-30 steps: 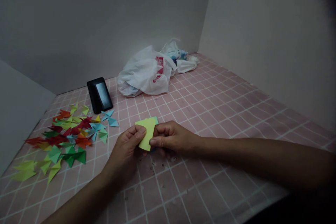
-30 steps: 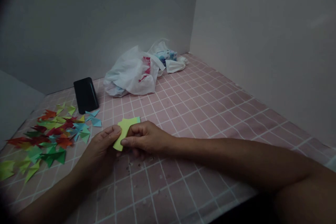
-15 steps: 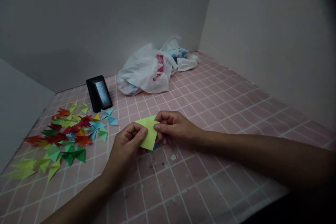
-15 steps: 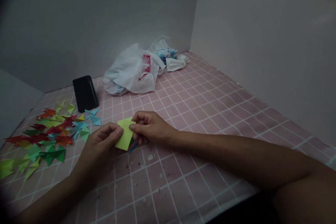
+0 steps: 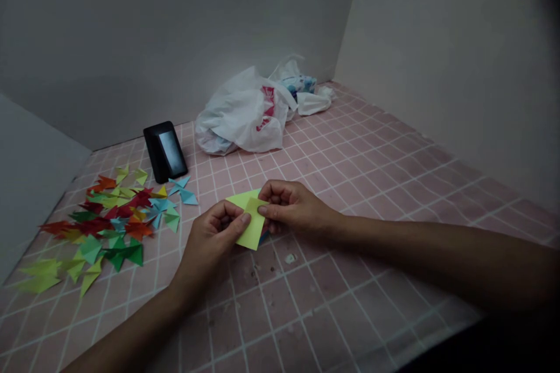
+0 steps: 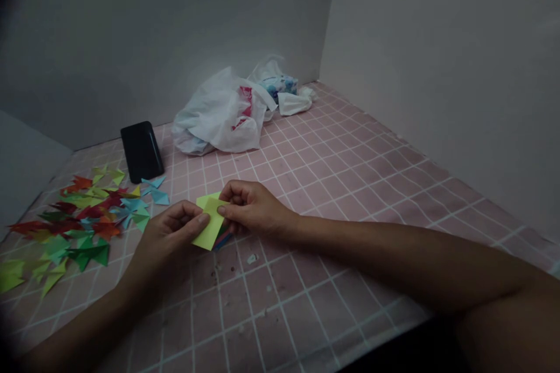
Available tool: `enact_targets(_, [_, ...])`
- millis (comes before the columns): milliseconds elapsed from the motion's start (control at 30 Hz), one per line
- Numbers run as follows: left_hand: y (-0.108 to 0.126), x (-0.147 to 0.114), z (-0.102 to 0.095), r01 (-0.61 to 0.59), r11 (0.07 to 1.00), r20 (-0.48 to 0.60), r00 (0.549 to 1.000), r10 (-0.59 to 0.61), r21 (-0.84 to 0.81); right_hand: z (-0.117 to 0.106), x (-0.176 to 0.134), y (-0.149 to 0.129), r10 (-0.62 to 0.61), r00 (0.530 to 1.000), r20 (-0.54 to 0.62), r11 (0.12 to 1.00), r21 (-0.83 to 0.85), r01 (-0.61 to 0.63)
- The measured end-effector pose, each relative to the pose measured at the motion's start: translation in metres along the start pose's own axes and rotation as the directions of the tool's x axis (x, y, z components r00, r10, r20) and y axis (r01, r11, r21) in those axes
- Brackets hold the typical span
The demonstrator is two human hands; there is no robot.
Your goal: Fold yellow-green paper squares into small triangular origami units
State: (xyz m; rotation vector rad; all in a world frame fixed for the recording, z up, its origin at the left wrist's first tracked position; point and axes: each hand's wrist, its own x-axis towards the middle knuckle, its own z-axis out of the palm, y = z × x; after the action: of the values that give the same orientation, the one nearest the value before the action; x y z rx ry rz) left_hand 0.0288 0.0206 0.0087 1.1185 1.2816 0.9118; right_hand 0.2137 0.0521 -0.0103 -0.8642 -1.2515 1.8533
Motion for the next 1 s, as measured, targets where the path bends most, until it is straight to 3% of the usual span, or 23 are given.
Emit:
enact_targets(367, [-0.0011, 0.0013, -0.0007, -0.039, 0.992, -0.040, 0.999, 0.035, -0.119, -0.0013, -0.0001, 0.0006, -0.127, 0.991, 0.030, 0.991, 0.047, 0.126])
enact_targets(733, [-0.0014, -0.0010, 0.0026, 0.026, 0.928, 0.008, 1.000, -0.024, -0.373, -0.0053, 0.0003, 0.0036, -0.177, 0.984, 0.036, 0.980, 0.099, 0.172])
enact_targets(1000, [-0.0068, -0.0007, -0.0011, 0.006, 0.957, 0.030, 1.000, 0.003, -0.289, -0.0020, -0.0029, 0.0002, -0.126, 0.989, 0.083, 0.986, 0.123, 0.116])
